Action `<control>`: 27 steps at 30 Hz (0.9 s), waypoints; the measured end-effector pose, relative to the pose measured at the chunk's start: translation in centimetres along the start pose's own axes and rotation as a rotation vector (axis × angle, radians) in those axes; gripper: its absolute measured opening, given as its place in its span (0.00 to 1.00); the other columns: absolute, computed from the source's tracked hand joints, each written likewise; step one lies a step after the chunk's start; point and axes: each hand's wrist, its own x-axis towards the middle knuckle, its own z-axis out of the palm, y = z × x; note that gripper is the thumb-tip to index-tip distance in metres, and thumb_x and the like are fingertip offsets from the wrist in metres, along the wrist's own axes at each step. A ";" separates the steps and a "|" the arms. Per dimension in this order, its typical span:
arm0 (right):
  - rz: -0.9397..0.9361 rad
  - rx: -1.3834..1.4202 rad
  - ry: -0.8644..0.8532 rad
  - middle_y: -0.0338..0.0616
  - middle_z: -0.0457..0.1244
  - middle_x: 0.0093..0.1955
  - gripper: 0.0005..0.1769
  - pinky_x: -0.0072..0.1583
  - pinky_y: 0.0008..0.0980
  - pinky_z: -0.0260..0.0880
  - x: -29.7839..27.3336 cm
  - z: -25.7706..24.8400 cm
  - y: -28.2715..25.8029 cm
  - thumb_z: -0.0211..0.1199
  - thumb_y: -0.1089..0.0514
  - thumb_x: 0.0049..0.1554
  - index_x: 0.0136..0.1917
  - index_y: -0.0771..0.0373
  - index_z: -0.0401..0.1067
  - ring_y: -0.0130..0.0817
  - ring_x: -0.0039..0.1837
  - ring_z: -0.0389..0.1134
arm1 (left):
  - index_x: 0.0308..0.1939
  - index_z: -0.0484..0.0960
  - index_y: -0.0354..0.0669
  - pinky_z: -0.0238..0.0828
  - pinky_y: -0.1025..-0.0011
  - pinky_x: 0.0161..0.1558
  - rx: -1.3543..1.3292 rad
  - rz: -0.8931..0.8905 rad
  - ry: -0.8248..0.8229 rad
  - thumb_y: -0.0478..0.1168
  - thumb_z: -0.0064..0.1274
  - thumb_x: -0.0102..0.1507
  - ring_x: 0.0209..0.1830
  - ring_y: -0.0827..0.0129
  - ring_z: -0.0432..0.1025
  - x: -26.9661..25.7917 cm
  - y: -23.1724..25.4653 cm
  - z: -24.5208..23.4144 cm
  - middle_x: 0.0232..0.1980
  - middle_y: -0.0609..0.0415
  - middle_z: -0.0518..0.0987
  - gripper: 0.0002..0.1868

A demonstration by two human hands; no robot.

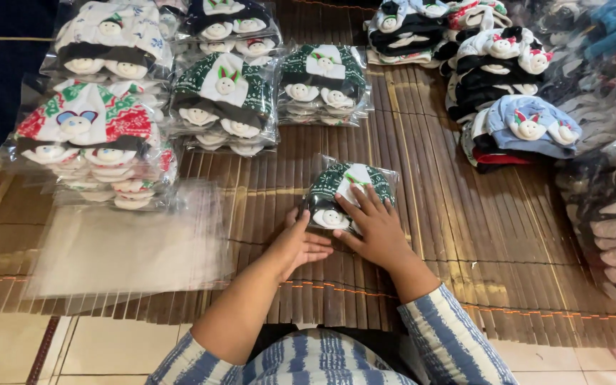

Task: Packaging small baby hats into individual plastic bags

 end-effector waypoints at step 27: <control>-0.157 -0.035 -0.038 0.34 0.47 0.83 0.37 0.73 0.66 0.45 -5.6 0.4 -1.9 0.62 0.37 0.55 0.77 0.28 0.58 0.58 0.83 0.38 | 0.70 0.66 0.56 0.82 0.60 0.37 0.191 0.085 0.096 0.49 0.58 0.65 0.47 0.55 0.75 2.8 -1.9 -2.0 0.61 0.36 0.72 0.30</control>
